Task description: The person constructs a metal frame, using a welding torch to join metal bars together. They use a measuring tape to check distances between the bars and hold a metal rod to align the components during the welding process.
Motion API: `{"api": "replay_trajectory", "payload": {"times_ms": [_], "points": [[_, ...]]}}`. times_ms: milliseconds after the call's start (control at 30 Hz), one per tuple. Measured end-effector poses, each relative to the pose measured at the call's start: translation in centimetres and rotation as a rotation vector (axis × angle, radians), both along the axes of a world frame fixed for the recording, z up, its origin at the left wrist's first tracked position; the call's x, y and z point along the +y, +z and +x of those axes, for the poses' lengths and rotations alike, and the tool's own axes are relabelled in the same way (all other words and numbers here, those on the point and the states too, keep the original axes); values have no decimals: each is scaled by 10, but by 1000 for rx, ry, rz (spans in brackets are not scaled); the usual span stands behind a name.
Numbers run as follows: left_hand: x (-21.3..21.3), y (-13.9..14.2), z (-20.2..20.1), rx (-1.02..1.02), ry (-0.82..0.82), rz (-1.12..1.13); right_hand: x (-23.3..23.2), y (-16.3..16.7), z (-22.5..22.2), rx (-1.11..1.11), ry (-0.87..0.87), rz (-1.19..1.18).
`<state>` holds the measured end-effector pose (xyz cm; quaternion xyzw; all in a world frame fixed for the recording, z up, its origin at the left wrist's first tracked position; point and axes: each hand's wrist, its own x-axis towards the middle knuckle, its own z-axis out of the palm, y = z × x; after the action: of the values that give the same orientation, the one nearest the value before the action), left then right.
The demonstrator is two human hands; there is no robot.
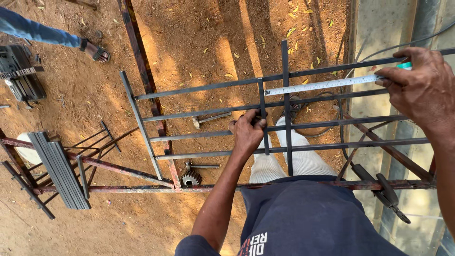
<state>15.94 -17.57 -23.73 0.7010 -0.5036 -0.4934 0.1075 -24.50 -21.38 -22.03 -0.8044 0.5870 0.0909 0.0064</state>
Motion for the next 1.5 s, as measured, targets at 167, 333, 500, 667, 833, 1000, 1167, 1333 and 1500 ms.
{"api": "replay_trajectory", "payload": {"times_ms": [167, 333, 500, 667, 833, 1000, 1167, 1333, 1500], "points": [[-1, 1, 0, 8, 2, 13, -7, -2, -1, 25, 21, 9], [-1, 2, -1, 9, 15, 15, -10, 4, 6, 6, 13, 14], [-3, 3, -2, 3, 13, -1, -13, 9, 11, 50, 23, -11], [-3, 2, -2, 9, 8, -37, -15, 10, 10, 20, 22, 22], [-1, -1, -2, 6, 13, -35, -14, 11, 10, 10, 10, 9], [-1, -3, -3, -3, 13, -36, -14, 11, 11, 30, 1, 13], [-2, -4, -3, -18, 7, 10, -15, 10, 9, 21, 5, 18], [-5, -2, -4, -11, 29, 59, -16, 8, 9, 38, 41, 7], [-3, -10, -3, -29, 30, 53, -2, 9, -4, -101, -15, 5]]}}
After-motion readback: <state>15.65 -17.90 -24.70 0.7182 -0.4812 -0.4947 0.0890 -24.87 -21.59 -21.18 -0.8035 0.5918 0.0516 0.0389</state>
